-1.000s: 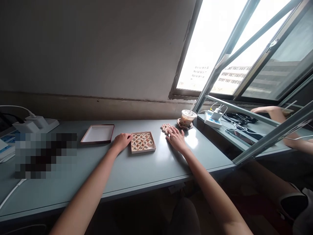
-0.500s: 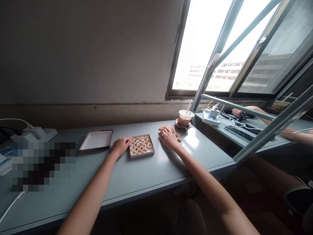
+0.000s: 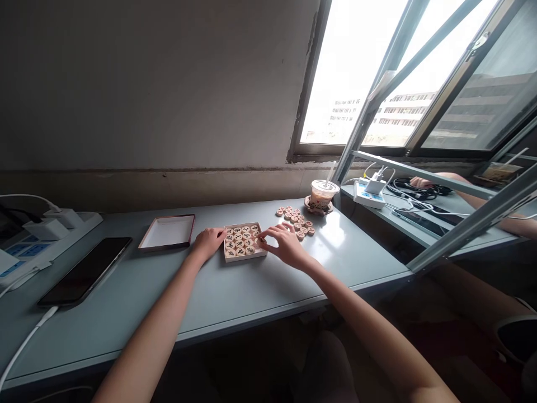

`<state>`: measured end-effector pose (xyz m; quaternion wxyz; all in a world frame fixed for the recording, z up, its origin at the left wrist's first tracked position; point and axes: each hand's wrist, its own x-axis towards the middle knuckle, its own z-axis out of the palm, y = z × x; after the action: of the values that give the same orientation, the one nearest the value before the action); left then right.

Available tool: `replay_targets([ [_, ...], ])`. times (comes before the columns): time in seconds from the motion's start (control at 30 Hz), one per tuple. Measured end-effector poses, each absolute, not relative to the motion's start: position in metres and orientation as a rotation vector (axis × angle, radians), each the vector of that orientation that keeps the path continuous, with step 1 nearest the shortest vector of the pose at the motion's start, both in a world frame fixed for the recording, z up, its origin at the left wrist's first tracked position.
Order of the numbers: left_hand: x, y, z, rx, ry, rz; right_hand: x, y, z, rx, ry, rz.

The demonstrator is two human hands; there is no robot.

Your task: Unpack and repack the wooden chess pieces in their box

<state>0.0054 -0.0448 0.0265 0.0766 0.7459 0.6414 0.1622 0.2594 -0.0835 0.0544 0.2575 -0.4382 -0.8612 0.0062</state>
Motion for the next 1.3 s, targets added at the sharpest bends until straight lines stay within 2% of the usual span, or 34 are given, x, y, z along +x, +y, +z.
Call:
replay_targets([
  [0.63, 0.004, -0.042, 0.023, 2.234, 1.928, 0.497, 0.270, -0.100, 0.037, -1.044, -2.466, -0.331],
  [0.77, 0.003, -0.041, 0.021, 2.240, 1.953, 0.477, 0.281, -0.094, 0.039, -1.108, -2.423, -0.298],
  [0.97, 0.005, -0.042, 0.021, 2.174, 2.022, 0.575, 0.319, -0.061, 0.024, -1.425, -2.324, -0.287],
  [1.13, 0.002, -0.039, 0.020, 2.104, 1.956, 0.675, 0.320, -0.032, 0.015, -1.435, -2.396, -0.253],
  [1.3, 0.004, -0.026, 0.020, 1.956, 1.910, 0.737, 0.307, -0.005, 0.038, -1.483, -2.313, 0.060],
])
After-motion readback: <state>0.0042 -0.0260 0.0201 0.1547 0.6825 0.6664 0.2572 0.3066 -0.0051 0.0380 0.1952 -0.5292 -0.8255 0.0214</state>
